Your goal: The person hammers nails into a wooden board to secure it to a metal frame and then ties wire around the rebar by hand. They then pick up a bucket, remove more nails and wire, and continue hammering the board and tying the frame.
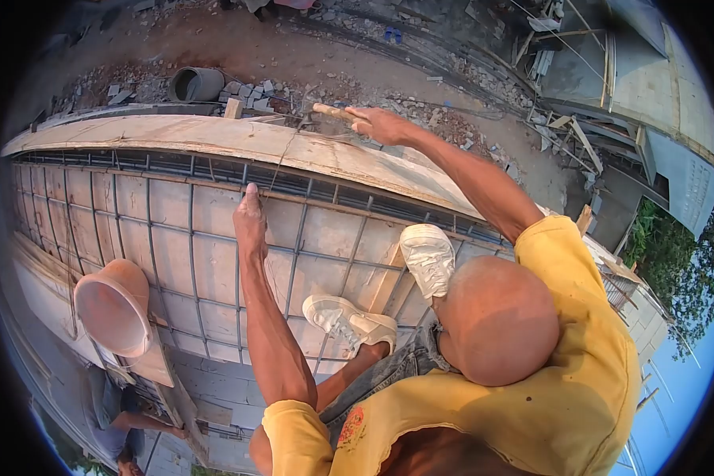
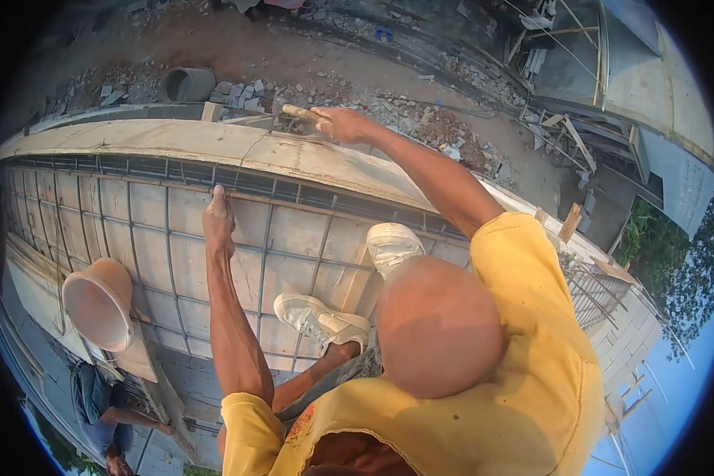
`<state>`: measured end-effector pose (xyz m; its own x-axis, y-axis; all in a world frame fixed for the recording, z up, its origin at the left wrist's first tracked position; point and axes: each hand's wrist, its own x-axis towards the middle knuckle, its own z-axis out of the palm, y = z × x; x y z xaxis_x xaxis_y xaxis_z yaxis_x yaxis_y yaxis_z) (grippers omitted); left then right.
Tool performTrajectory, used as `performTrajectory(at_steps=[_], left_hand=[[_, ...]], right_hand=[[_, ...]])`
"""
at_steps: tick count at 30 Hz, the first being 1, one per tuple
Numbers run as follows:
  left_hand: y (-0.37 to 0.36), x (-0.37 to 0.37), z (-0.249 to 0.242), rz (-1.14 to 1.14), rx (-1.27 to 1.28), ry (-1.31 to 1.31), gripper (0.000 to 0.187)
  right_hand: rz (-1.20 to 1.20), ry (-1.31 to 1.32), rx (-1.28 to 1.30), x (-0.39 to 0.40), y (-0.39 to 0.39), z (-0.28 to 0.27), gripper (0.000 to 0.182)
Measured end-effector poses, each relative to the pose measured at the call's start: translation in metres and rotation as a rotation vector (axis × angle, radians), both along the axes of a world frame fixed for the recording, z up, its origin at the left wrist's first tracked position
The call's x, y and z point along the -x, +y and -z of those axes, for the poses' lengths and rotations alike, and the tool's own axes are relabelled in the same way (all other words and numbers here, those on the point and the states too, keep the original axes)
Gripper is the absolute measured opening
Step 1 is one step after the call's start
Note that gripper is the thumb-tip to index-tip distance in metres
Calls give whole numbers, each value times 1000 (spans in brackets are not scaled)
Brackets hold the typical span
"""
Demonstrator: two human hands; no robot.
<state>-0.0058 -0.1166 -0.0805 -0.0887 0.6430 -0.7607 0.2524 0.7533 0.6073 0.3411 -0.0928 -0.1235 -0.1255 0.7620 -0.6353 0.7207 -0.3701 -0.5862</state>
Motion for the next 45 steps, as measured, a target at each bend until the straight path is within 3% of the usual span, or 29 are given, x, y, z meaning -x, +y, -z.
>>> performTrajectory(at_steps=[3, 6, 8, 10, 13, 15, 17, 19, 21, 22, 23, 25, 27, 29, 32, 34, 36, 39, 41, 44, 45], left_hand=[[-1, -1, 3, -31, -2, -36, 47], [-2, -6, -7, -61, 9, -57, 45], [-2, -5, -3, -81, -9, -48, 47], [0, -6, -5, -53, -2, -28, 49], [-2, 1, -5, -10, 24, 4, 49], [0, 1, -3, -1, 16, -25, 47], [-3, -1, 0, -36, 8, -41, 48], [-2, -4, -4, -63, -7, -86, 47], [-4, -8, -1, -84, -2, -61, 48], [-6, -6, 2, -69, 15, -44, 47], [-2, -2, 1, -46, 32, -20, 47], [-1, 1, -2, -36, 16, -8, 47], [-1, 0, -1, -21, 21, -19, 47], [-1, -6, -3, -58, 15, -55, 47], [-3, -4, -3, -82, 11, -54, 48], [-3, -7, -2, -102, 1, -45, 50], [9, -8, -8, -37, 22, -23, 50], [4, -5, -3, -42, 23, -13, 48], [-1, -9, -9, -67, 25, -32, 46], [-11, -5, -4, -102, 20, -52, 47], [-4, -9, -6, -110, 0, -66, 47]], right_hand=[[438, -51, -51, -29, 30, -15, 60], [781, -167, -375, -24, 56, -28, 61], [621, -42, -63, 9, 37, -44, 62], [-111, -98, -104, 43, -12, 15, 60], [-83, 13, -249, 19, 5, 38, 60], [256, 3, 79, 5, 37, -33, 60], [544, -85, -272, -19, 54, -31, 61], [710, -12, -194, -5, 42, -39, 61], [345, 29, -118, 5, 20, -15, 62], [-83, 25, -43, 14, -10, 17, 62], [-32, 57, 150, 33, -14, 4, 61], [-103, 109, -36, 5, -1, 19, 59], [115, 60, 55, -11, 19, -14, 60], [442, -17, -148, -30, 38, -13, 61], [806, -21, -258, -8, 47, -37, 61], [174, -39, -34, 12, 6, 7, 60], [-97, 1, 159, 40, 1, -6, 61], [19, 85, 11, 6, 19, 0, 59], [367, 53, -3, -6, 39, -28, 59], [766, 14, -216, -2, 49, -44, 60], [503, -25, -52, 4, 42, -38, 61]])
